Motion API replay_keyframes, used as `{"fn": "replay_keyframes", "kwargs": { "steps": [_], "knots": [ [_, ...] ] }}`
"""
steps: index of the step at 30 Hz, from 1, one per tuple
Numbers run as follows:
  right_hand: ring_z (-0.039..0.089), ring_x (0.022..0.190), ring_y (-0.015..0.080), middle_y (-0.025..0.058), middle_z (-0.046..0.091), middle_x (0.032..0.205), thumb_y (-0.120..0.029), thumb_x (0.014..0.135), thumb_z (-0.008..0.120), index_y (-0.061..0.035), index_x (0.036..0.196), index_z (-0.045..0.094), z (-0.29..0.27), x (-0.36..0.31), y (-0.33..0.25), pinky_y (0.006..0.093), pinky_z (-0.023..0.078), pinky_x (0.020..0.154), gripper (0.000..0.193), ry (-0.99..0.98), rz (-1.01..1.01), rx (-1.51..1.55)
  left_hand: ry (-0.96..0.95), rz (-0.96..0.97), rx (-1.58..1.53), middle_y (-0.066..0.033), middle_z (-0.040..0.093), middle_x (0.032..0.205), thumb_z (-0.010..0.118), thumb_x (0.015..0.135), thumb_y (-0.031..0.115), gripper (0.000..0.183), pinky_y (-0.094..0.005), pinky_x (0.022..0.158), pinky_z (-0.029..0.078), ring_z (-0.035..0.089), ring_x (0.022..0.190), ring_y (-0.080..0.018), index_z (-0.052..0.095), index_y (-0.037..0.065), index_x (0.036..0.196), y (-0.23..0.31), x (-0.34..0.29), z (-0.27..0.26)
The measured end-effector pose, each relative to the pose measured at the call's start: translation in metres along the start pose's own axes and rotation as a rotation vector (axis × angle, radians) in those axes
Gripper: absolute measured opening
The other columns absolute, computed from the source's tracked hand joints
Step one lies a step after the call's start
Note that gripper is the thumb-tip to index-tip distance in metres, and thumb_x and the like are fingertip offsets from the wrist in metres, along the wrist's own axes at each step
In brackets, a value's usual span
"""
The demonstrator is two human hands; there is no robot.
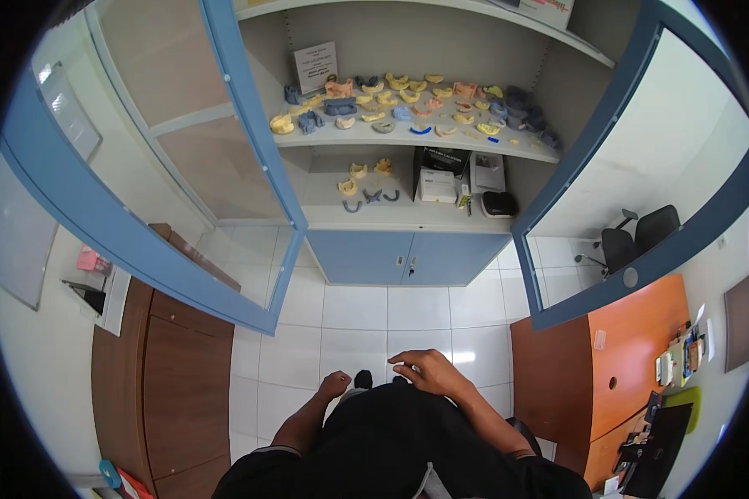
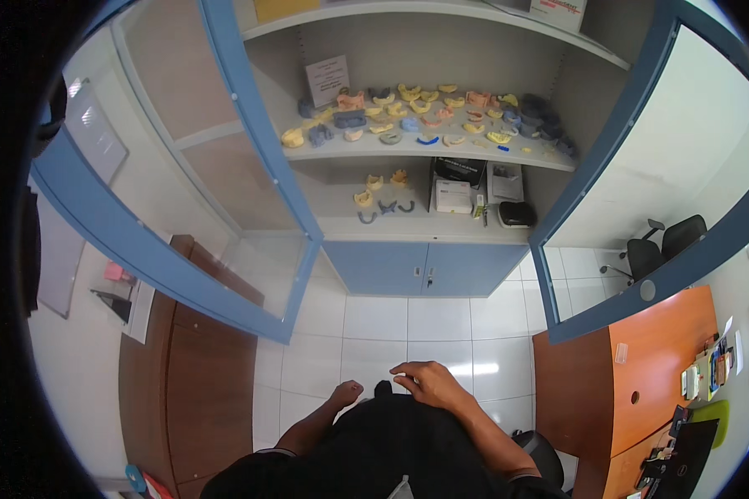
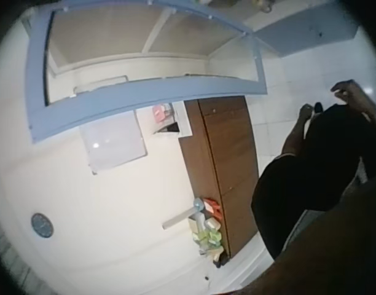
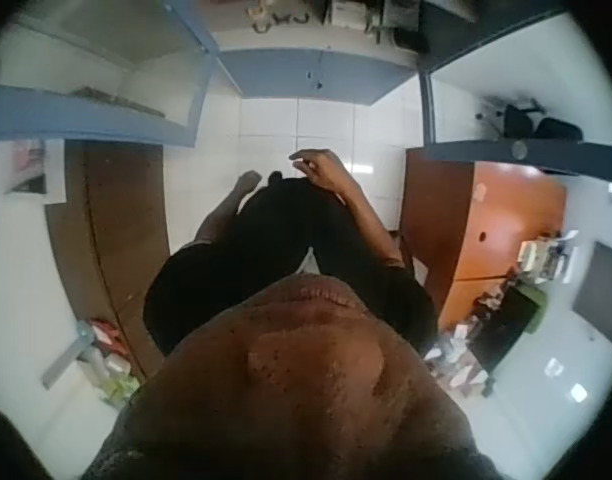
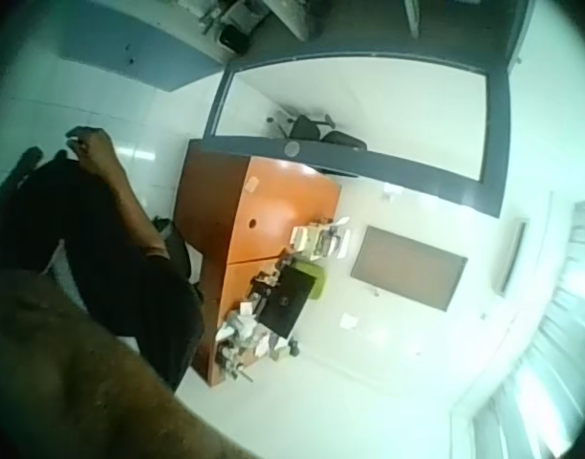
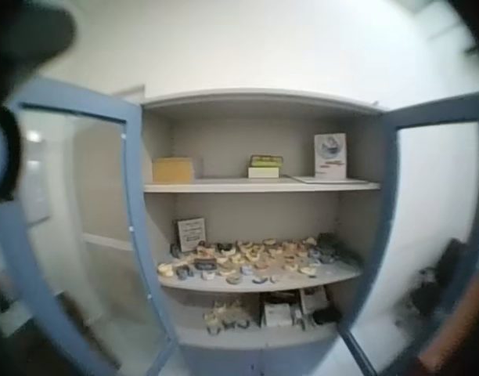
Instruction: Selecting, examining, and organizing plaster dental models on a storage shelf.
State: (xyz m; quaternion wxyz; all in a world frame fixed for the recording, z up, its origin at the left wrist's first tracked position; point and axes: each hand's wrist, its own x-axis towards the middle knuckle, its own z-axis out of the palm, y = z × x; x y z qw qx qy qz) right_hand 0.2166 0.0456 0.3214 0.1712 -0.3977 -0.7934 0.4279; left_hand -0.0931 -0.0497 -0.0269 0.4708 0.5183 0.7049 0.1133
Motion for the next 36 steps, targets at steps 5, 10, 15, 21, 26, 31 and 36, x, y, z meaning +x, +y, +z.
{"fn": "replay_keyframes", "kwargs": {
  "steps": [5, 10, 15, 21, 26, 31, 36],
  "knots": [
    [0.074, 0.09, 0.0364, 0.0165, 0.077, 0.105, -0.021, 0.1, 0.069, -0.0082, 0.117, 0.074, 0.001, 0.004, 0.002, 0.044, 0.058, 0.081, 0.023, 0.009, 0.003, 0.012, -0.021, 0.026, 0.009, -0.0156, 0.078, 0.107, 0.069, 0.095, 0.041, 0.036, -0.0434, 0.091, 0.058, 0.075, 0.104, -0.0321, 0.076, 0.007, 0.106, -0.003, 0.013, -0.002],
    [0.075, 0.089, 0.0354, 0.0153, 0.078, 0.105, -0.022, 0.1, 0.069, -0.0086, 0.117, 0.075, -0.002, 0.004, 0.0, 0.0437, 0.058, 0.081, 0.023, 0.026, 0.04, -0.005, -0.045, 0.011, 0.032, -0.0146, 0.078, 0.108, 0.068, 0.095, 0.042, 0.037, -0.0428, 0.093, 0.058, 0.074, 0.105, -0.0316, 0.077, 0.008, 0.106, -0.002, 0.014, -0.005],
    [0.074, 0.09, 0.035, 0.0147, 0.078, 0.107, -0.024, 0.102, 0.067, -0.0088, 0.118, 0.074, -0.004, 0.009, 0.0, 0.0442, 0.058, 0.081, 0.024, 0.013, 0.012, -0.037, -0.057, 0.008, 0.038, -0.0155, 0.078, 0.109, 0.067, 0.094, 0.042, 0.038, -0.0429, 0.094, 0.058, 0.074, 0.106, -0.0322, 0.076, 0.008, 0.106, -0.009, 0.02, -0.007],
    [0.076, 0.091, 0.0351, 0.0168, 0.078, 0.105, -0.022, 0.103, 0.066, -0.0072, 0.121, 0.074, -0.008, 0.015, 0.0, 0.0433, 0.059, 0.083, 0.025, -0.008, 0.018, -0.071, -0.032, -0.001, 0.029, -0.0158, 0.078, 0.108, 0.067, 0.093, 0.043, 0.039, -0.0427, 0.094, 0.058, 0.074, 0.105, -0.0329, 0.076, 0.007, 0.106, 0.0, 0.024, -0.005],
    [0.076, 0.086, 0.0335, 0.0144, 0.079, 0.098, -0.025, 0.101, 0.069, -0.0109, 0.12, 0.075, 0.002, 0.015, 0.003, 0.0425, 0.059, 0.079, 0.025, 0.021, -0.003, -0.086, 0.057, 0.069, -0.177, -0.0144, 0.078, 0.102, 0.069, 0.097, 0.032, 0.029, -0.0403, 0.088, 0.059, 0.075, 0.099, -0.028, 0.076, 0.006, 0.106, -0.001, 0.018, -0.001],
    [0.071, 0.07, 0.0244, 0.0084, 0.073, 0.09, -0.018, 0.102, 0.067, -0.0092, 0.122, 0.073, 0.003, 0.013, 0.008, 0.0363, 0.06, 0.072, 0.023, 0.123, 0.384, 0.471, 0.259, 0.333, -0.776, -0.0082, 0.072, 0.105, 0.062, 0.106, 0.016, 0.021, -0.0326, 0.086, 0.058, 0.072, 0.101, -0.0175, 0.067, 0.002, 0.12, 0.144, 0.009, -0.042],
    [0.066, 0.109, 0.0225, 0.0095, 0.065, 0.116, 0.01, 0.095, 0.052, -0.0015, 0.134, 0.059, 0.008, 0.021, 0.043, 0.0489, 0.056, 0.105, 0.041, 0.053, 0.352, 1.464, 0.035, 0.902, -0.967, -0.0146, 0.065, 0.121, 0.054, 0.108, 0.015, 0.027, -0.0376, 0.096, 0.053, 0.065, 0.112, -0.0218, 0.06, -0.004, 0.126, 0.332, -0.078, -0.134]
  ]
}}
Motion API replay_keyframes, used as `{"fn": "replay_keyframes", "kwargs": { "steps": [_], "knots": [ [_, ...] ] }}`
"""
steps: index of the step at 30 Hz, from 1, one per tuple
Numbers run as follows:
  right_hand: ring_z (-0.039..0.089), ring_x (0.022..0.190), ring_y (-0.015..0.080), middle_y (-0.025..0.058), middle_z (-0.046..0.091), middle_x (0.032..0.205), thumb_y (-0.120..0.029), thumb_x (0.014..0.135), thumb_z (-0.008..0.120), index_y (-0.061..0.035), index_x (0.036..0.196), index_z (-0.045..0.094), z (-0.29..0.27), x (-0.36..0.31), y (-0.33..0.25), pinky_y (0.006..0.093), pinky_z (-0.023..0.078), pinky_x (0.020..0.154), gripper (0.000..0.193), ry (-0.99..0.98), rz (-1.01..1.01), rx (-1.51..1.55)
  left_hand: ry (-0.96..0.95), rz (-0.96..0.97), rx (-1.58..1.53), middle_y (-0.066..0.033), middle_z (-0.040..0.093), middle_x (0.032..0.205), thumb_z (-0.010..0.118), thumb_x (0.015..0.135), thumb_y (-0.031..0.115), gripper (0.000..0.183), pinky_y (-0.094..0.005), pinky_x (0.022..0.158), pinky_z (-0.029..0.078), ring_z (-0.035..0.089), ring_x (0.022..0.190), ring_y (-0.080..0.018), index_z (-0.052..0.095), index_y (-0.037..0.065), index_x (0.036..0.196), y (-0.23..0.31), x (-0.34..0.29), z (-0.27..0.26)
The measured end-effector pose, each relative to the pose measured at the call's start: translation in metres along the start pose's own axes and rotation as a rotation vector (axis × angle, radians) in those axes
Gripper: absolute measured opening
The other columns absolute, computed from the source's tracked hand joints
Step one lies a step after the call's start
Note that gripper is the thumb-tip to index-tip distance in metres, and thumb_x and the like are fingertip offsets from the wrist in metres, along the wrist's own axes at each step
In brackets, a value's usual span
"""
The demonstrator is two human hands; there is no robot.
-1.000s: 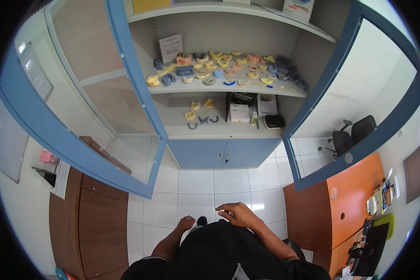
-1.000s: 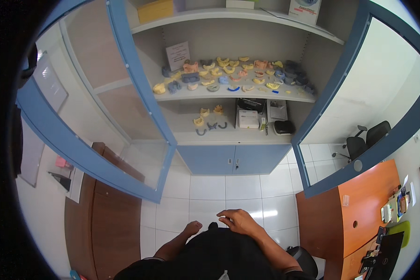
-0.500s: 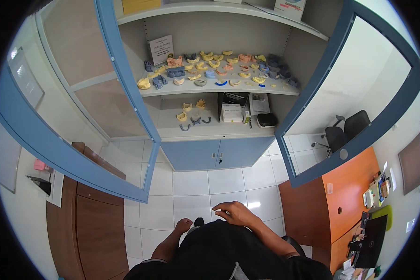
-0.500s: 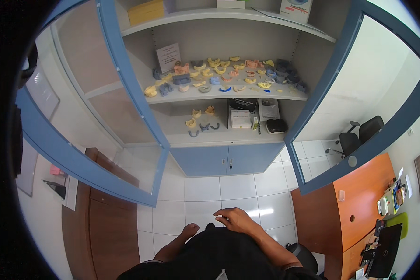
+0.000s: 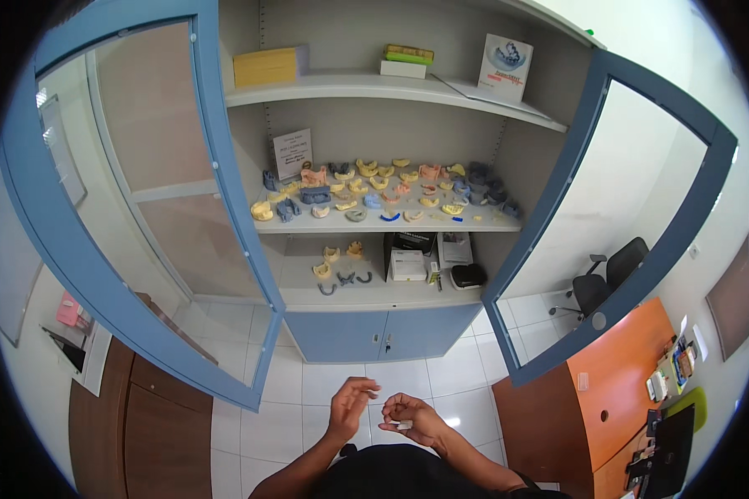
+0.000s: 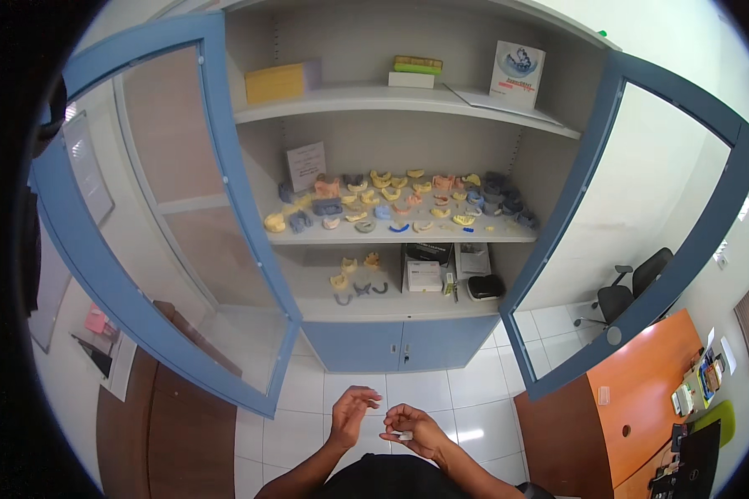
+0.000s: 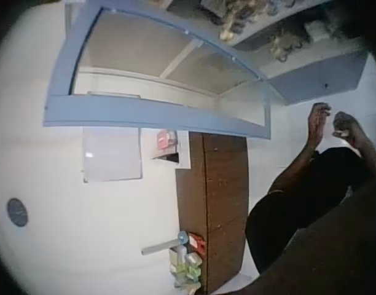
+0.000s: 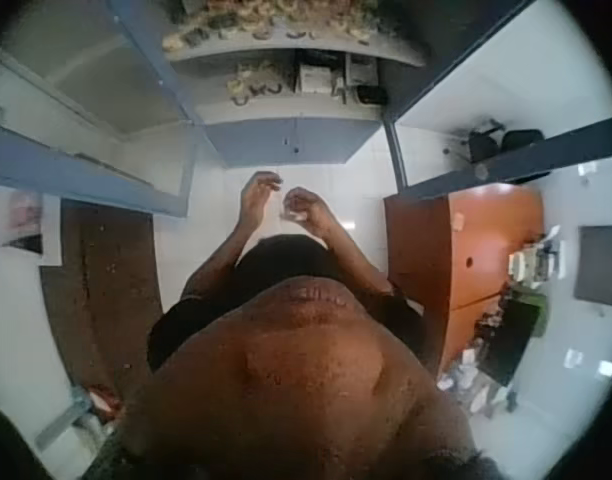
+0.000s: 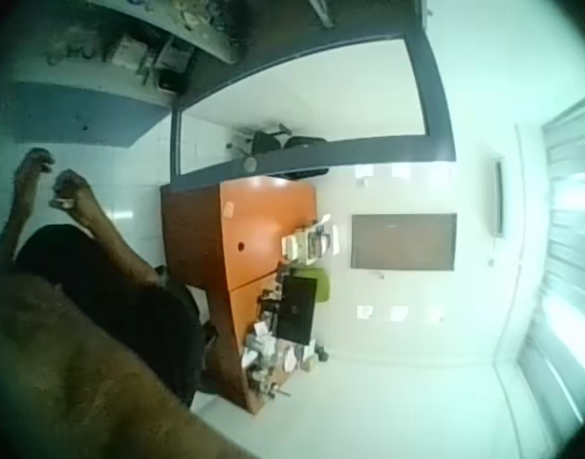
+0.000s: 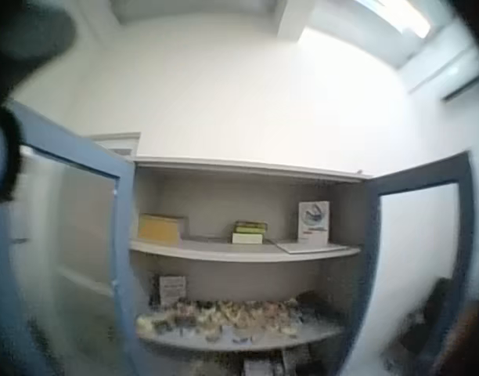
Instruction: Selecting, examining, and organizing plaster dental models on a storage shelf.
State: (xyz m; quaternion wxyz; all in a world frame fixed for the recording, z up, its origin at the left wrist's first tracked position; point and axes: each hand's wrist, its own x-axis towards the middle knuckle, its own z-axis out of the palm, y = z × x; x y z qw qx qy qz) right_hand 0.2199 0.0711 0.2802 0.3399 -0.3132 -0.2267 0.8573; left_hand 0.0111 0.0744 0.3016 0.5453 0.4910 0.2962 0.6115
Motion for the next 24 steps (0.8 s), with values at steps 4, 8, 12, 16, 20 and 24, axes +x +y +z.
{"fn": "replay_keyframes", "kwargs": {
  "steps": [4, 8, 12, 16, 20, 24],
  "knots": [
    [0.066, 0.108, 0.0208, 0.0069, 0.064, 0.111, 0.003, 0.096, 0.061, -0.0029, 0.125, 0.061, 0.036, -0.01, -0.016, 0.0438, 0.057, 0.102, 0.03, -0.034, 0.035, 0.176, -0.397, 0.028, -0.183, -0.0217, 0.059, 0.128, 0.055, 0.107, 0.026, 0.04, -0.0419, 0.104, 0.047, 0.062, 0.118, -0.0287, 0.061, -0.009, 0.124, 0.04, 0.008, 0.029],
    [0.063, 0.096, 0.0161, 0.0057, 0.06, 0.104, -0.001, 0.096, 0.063, -0.0039, 0.114, 0.058, 0.021, -0.01, -0.014, 0.0332, 0.055, 0.084, 0.019, -0.191, -0.238, -0.177, -0.608, -0.031, -0.264, -0.0224, 0.059, 0.132, 0.057, 0.108, 0.033, 0.046, -0.0429, 0.109, 0.043, 0.06, 0.122, -0.0299, 0.062, -0.008, 0.128, 0.043, 0.005, 0.048],
    [0.059, 0.085, 0.0114, 0.0045, 0.056, 0.096, -0.006, 0.097, 0.064, -0.0049, 0.104, 0.055, 0.008, -0.012, 0.001, 0.0226, 0.052, 0.067, 0.012, -0.336, -0.478, -0.506, -0.83, 0.101, 0.044, -0.0151, 0.069, 0.12, 0.055, 0.108, 0.026, 0.035, -0.0401, 0.104, 0.045, 0.062, 0.118, -0.0277, 0.069, -0.002, 0.122, 0.044, 0.005, 0.054],
    [0.052, 0.083, 0.0138, 0.0048, 0.051, 0.09, -0.004, 0.091, 0.061, -0.0069, 0.091, 0.048, 0.01, -0.016, -0.013, 0.0273, 0.047, 0.072, 0.013, -0.289, 0.083, 0.116, -0.913, 0.113, 0.034, -0.0162, 0.071, 0.119, 0.054, 0.109, 0.038, 0.047, -0.0418, 0.107, 0.044, 0.064, 0.119, -0.03, 0.069, -0.005, 0.122, 0.046, 0.008, 0.061],
    [0.051, 0.086, 0.0174, 0.0057, 0.05, 0.09, -0.002, 0.088, 0.057, -0.0055, 0.089, 0.049, -0.006, -0.015, -0.014, 0.0315, 0.045, 0.08, 0.009, -0.382, -0.101, 0.278, -0.891, 0.095, 0.067, -0.0176, 0.07, 0.122, 0.052, 0.109, 0.039, 0.049, -0.0428, 0.106, 0.045, 0.065, 0.119, -0.0314, 0.069, -0.005, 0.122, 0.048, 0.006, 0.061],
    [0.053, 0.088, 0.0189, 0.0062, 0.051, 0.092, -0.002, 0.088, 0.057, -0.0045, 0.092, 0.051, 0.005, -0.017, -0.015, 0.0309, 0.046, 0.08, 0.007, -0.33, -0.13, 0.281, -0.895, 0.12, 0.037, -0.0193, 0.069, 0.122, 0.045, 0.11, 0.047, 0.059, -0.0435, 0.107, 0.044, 0.065, 0.119, -0.0331, 0.068, -0.006, 0.121, 0.039, 0.002, 0.056]
  ]
}}
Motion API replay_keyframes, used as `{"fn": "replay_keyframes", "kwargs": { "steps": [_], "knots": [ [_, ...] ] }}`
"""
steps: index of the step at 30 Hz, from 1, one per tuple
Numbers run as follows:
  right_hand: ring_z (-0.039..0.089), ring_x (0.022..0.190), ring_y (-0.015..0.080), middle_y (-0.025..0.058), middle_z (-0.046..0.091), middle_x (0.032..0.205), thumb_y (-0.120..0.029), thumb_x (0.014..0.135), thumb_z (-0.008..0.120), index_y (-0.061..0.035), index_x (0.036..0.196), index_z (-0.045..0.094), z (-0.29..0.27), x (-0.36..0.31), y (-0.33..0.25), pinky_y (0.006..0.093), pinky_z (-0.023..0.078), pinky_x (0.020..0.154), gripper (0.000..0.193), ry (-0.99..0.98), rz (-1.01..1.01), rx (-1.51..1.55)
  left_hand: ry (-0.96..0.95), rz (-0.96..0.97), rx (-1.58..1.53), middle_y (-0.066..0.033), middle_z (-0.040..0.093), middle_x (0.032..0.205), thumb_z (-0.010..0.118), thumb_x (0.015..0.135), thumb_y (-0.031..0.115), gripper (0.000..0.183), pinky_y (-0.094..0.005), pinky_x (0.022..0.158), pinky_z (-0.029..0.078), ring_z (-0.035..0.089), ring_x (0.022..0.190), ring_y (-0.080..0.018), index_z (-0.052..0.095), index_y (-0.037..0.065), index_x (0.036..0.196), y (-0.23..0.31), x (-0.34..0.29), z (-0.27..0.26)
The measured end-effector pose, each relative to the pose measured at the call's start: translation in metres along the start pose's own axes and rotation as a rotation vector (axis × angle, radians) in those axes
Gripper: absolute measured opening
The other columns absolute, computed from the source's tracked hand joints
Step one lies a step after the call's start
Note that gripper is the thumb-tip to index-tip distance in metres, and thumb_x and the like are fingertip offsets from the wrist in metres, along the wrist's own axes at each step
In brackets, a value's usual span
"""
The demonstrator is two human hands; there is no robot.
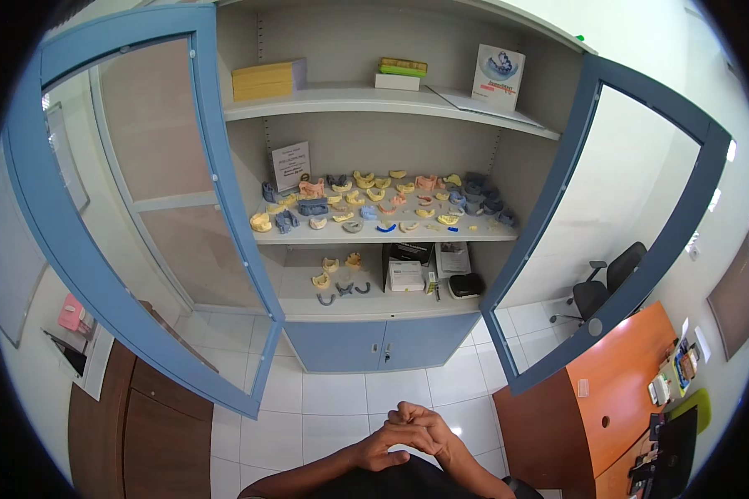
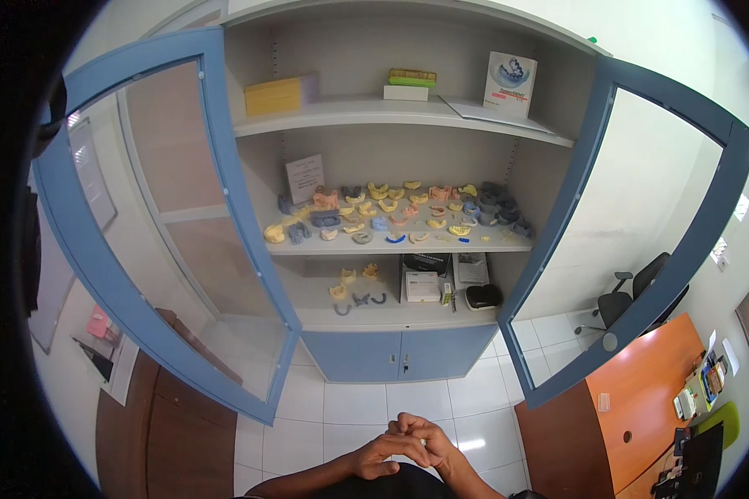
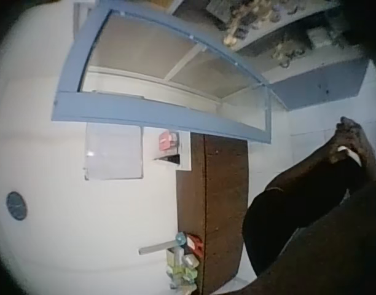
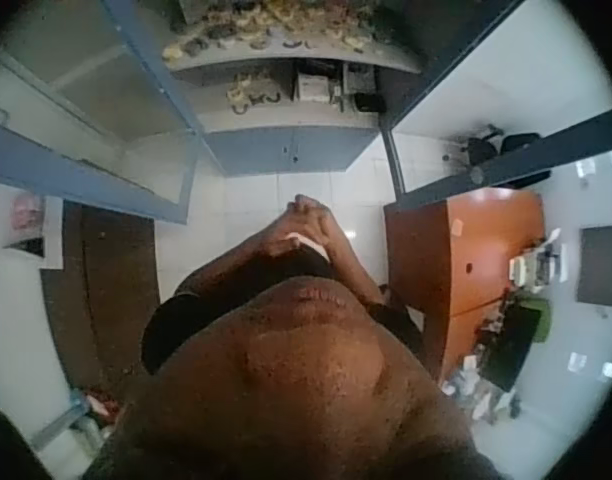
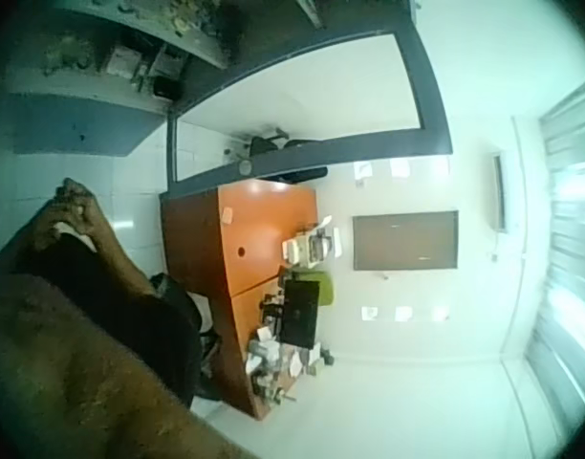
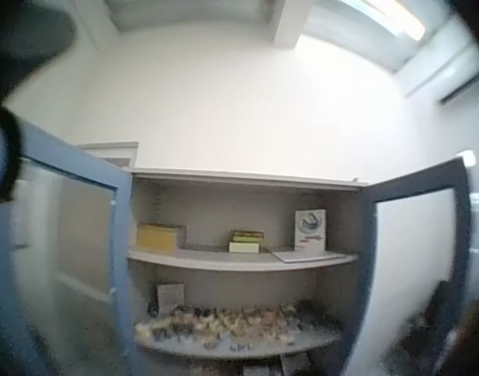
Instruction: Selecting, examining, and organizing plaster dental models on a storage shelf.
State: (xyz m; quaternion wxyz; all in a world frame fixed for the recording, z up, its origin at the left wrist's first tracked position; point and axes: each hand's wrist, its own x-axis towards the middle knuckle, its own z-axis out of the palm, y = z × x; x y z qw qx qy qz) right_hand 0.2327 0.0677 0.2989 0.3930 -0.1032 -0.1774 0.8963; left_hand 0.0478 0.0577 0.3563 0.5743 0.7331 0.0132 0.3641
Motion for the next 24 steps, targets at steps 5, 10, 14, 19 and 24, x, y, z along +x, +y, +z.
{"fn": "replay_keyframes", "kwargs": {
  "steps": [5, 10, 14, 19, 24],
  "knots": [
    [0.059, 0.096, 0.0186, 0.009, 0.059, 0.105, -0.005, 0.091, 0.057, -0.0018, 0.105, 0.057, 0.062, 0.003, 0.003, 0.0291, 0.048, 0.086, 0.015, 0.202, 0.154, -0.486, -0.085, 0.014, 0.035, -0.015, 0.07, 0.124, 0.035, 0.112, 0.052, 0.065, -0.0418, 0.109, 0.044, 0.062, 0.126, -0.0263, 0.066, -0.003, 0.126, 0.0, 0.001, -0.004],
    [0.06, 0.093, 0.0176, 0.0099, 0.06, 0.104, -0.003, 0.087, 0.052, 0.0015, 0.111, 0.058, 0.009, 0.015, -0.002, 0.0279, 0.049, 0.087, 0.025, -0.007, 0.188, -0.341, -0.104, -0.054, -0.092, -0.0172, 0.067, 0.128, 0.024, 0.11, 0.062, 0.081, -0.0409, 0.112, 0.041, 0.059, 0.129, -0.0271, 0.064, -0.006, 0.129, -0.006, 0.0, -0.002],
    [0.058, 0.094, 0.0197, 0.0101, 0.058, 0.1, 0.0, 0.079, 0.051, 0.0031, 0.114, 0.059, -0.007, 0.014, -0.004, 0.0298, 0.048, 0.089, 0.036, -0.026, 0.107, -0.227, -0.133, -0.014, -0.129, -0.0191, 0.067, 0.128, 0.02, 0.109, 0.065, 0.087, -0.0396, 0.113, 0.041, 0.059, 0.129, -0.0278, 0.063, -0.007, 0.13, -0.019, -0.004, -0.004],
    [0.056, 0.095, 0.0214, 0.0097, 0.056, 0.096, 0.001, 0.075, 0.052, 0.0047, 0.116, 0.06, -0.01, 0.01, -0.009, 0.0315, 0.047, 0.09, 0.042, 0.027, 0.06, -0.164, -0.108, -0.075, -0.146, -0.0189, 0.067, 0.126, 0.016, 0.107, 0.071, 0.095, -0.0396, 0.112, 0.042, 0.06, 0.127, -0.0291, 0.065, -0.007, 0.129, -0.023, -0.011, -0.006],
    [0.057, 0.095, 0.0192, 0.0091, 0.058, 0.098, 0.005, 0.079, 0.05, 0.0057, 0.122, 0.06, -0.001, 0.013, -0.007, 0.0291, 0.048, 0.09, 0.044, 0.102, 0.171, -0.166, -0.088, -0.101, -0.151, -0.0214, 0.069, 0.122, 0.018, 0.106, 0.072, 0.096, -0.0448, 0.111, 0.042, 0.062, 0.121, -0.0331, 0.067, -0.008, 0.125, -0.024, -0.012, -0.005]
  ]
}}
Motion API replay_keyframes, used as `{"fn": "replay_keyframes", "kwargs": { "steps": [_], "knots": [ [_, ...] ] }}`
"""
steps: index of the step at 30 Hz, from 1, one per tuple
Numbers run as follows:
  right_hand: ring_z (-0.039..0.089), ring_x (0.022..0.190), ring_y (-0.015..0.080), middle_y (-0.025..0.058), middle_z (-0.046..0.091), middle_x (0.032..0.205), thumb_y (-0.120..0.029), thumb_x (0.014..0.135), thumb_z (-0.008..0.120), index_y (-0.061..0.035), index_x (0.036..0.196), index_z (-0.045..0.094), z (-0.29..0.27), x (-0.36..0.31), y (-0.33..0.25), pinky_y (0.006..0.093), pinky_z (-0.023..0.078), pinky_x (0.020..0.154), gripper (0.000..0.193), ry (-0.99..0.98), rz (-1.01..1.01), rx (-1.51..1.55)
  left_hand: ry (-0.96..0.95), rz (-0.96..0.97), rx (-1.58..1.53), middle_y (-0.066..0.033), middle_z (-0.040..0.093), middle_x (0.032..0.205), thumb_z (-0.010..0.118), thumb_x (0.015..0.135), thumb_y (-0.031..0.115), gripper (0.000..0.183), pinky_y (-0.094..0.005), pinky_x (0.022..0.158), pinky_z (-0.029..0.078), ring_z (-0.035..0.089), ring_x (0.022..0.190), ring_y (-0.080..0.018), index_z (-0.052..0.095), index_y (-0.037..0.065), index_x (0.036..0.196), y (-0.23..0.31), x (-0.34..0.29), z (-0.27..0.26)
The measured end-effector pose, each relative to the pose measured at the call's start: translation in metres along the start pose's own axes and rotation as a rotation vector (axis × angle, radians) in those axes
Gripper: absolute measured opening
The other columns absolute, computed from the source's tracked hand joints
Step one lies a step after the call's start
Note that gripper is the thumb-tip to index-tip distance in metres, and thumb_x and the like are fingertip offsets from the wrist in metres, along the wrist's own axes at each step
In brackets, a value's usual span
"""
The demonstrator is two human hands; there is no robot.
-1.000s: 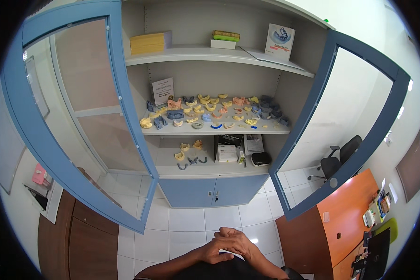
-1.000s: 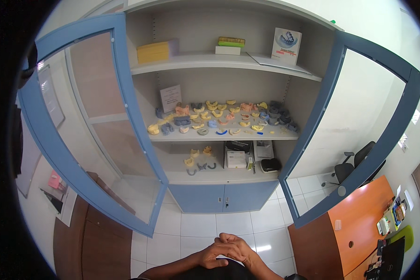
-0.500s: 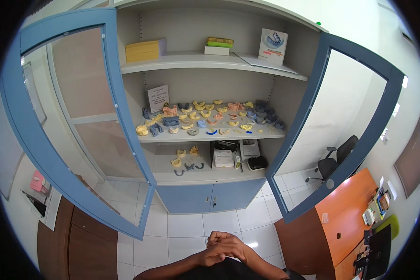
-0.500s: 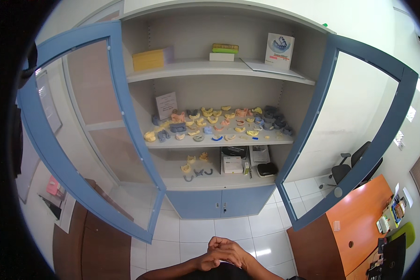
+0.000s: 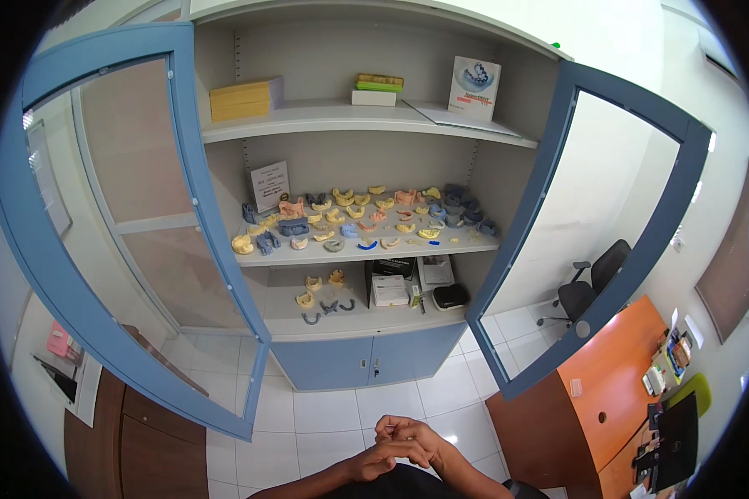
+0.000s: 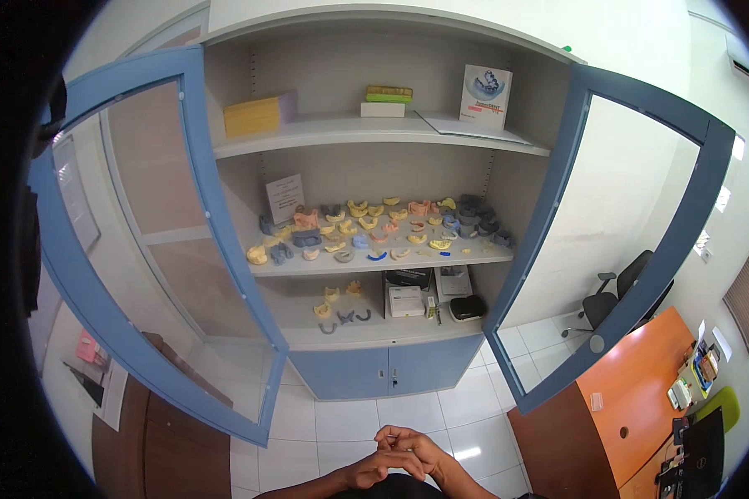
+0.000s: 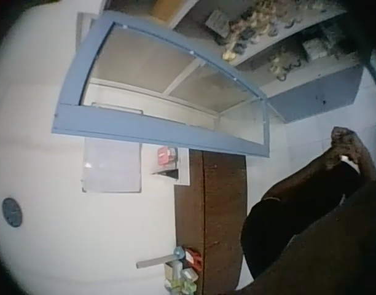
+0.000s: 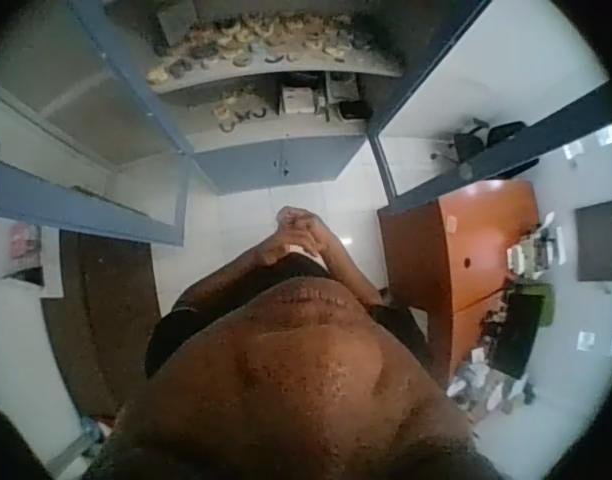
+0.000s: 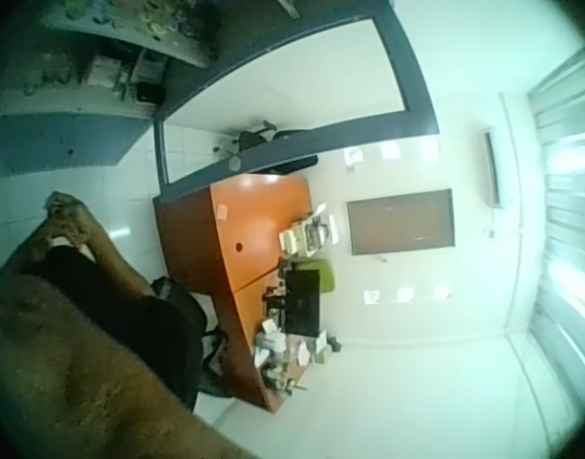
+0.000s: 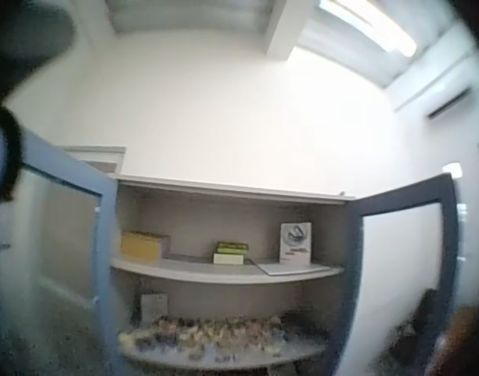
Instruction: Selecting, examining, and organizing plaster dental models on a storage shelf.
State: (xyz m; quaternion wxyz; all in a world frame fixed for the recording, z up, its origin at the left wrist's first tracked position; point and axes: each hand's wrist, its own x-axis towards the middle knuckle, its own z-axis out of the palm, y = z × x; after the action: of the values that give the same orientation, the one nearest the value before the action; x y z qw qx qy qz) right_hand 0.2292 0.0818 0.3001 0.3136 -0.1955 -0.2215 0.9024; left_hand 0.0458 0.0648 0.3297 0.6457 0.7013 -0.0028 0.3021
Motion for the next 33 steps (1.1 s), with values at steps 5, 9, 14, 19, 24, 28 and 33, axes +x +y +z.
{"fn": "replay_keyframes", "kwargs": {
  "steps": [5, 9, 14, 19, 24, 28, 33],
  "knots": [
    [0.06, 0.091, 0.0211, 0.0115, 0.059, 0.097, 0.005, 0.084, 0.049, 0.0064, 0.122, 0.058, 0.003, 0.007, 0.002, 0.0312, 0.051, 0.083, 0.039, 0.072, 0.036, 0.01, -0.036, 0.0, 0.007, -0.0217, 0.067, 0.124, 0.017, 0.107, 0.072, 0.096, -0.0447, 0.114, 0.039, 0.06, 0.125, -0.0335, 0.066, -0.008, 0.127, -0.007, 0.001, -0.007],
    [0.062, 0.087, 0.0158, 0.0087, 0.061, 0.097, 0.003, 0.097, 0.045, 0.0066, 0.125, 0.058, 0.001, 0.011, -0.001, 0.0254, 0.051, 0.081, 0.031, 0.086, 0.041, -0.073, -0.032, 0.004, -0.061, -0.0189, 0.063, 0.128, 0.022, 0.11, 0.065, 0.085, -0.0406, 0.113, 0.043, 0.058, 0.13, -0.0299, 0.064, -0.007, 0.129, -0.013, -0.002, -0.014],
    [0.061, 0.086, 0.0179, 0.009, 0.06, 0.095, 0.002, 0.097, 0.048, 0.0064, 0.124, 0.057, -0.004, 0.019, 0.001, 0.0267, 0.051, 0.076, 0.029, 0.093, 0.017, -0.109, -0.008, -0.03, -0.159, -0.0189, 0.063, 0.128, 0.024, 0.111, 0.063, 0.082, -0.0398, 0.113, 0.044, 0.06, 0.128, -0.029, 0.061, -0.008, 0.131, -0.029, -0.009, -0.019],
    [0.062, 0.081, 0.0194, 0.0112, 0.061, 0.096, -0.001, 0.098, 0.047, 0.0071, 0.125, 0.056, -0.018, 0.026, 0.009, 0.0285, 0.053, 0.073, 0.03, 0.065, -0.026, -0.067, 0.03, -0.082, -0.34, -0.0162, 0.063, 0.129, 0.034, 0.111, 0.051, 0.065, -0.0376, 0.107, 0.046, 0.062, 0.124, -0.0269, 0.061, -0.005, 0.131, -0.086, -0.032, -0.036],
    [0.063, 0.075, 0.0187, 0.0125, 0.061, 0.096, -0.002, 0.098, 0.045, 0.0069, 0.125, 0.056, -0.013, 0.037, 0.008, 0.0263, 0.054, 0.064, 0.031, 0.171, -0.024, -0.113, 0.082, -0.227, -0.698, -0.0124, 0.061, 0.133, 0.051, 0.109, 0.026, 0.038, -0.0329, 0.098, 0.051, 0.062, 0.123, -0.0232, 0.057, 0.005, 0.139, -0.165, -0.048, -0.072],
    [0.062, 0.068, 0.0175, 0.012, 0.062, 0.097, -0.003, 0.099, 0.045, 0.0061, 0.126, 0.056, -0.01, 0.044, 0.003, 0.0246, 0.052, 0.055, 0.03, 0.205, -0.028, -0.144, 0.051, 0.042, -0.571, -0.0186, 0.063, 0.13, 0.048, 0.111, 0.03, 0.046, -0.0399, 0.096, 0.053, 0.064, 0.12, -0.0299, 0.045, 0.011, 0.153, -0.13, -0.03, -0.057],
    [0.064, 0.068, 0.0173, 0.0123, 0.064, 0.097, -0.004, 0.1, 0.046, 0.0056, 0.127, 0.056, 0.0, 0.057, 0.01, 0.0244, 0.052, 0.052, 0.03, 0.241, -0.044, -0.159, 0.148, 0.091, -0.021, -0.011, 0.074, 0.114, 0.049, 0.109, 0.05, 0.055, -0.0367, 0.089, 0.058, 0.071, 0.106, -0.0228, 0.075, 0.001, 0.109, -0.114, -0.05, -0.047]
  ]
}}
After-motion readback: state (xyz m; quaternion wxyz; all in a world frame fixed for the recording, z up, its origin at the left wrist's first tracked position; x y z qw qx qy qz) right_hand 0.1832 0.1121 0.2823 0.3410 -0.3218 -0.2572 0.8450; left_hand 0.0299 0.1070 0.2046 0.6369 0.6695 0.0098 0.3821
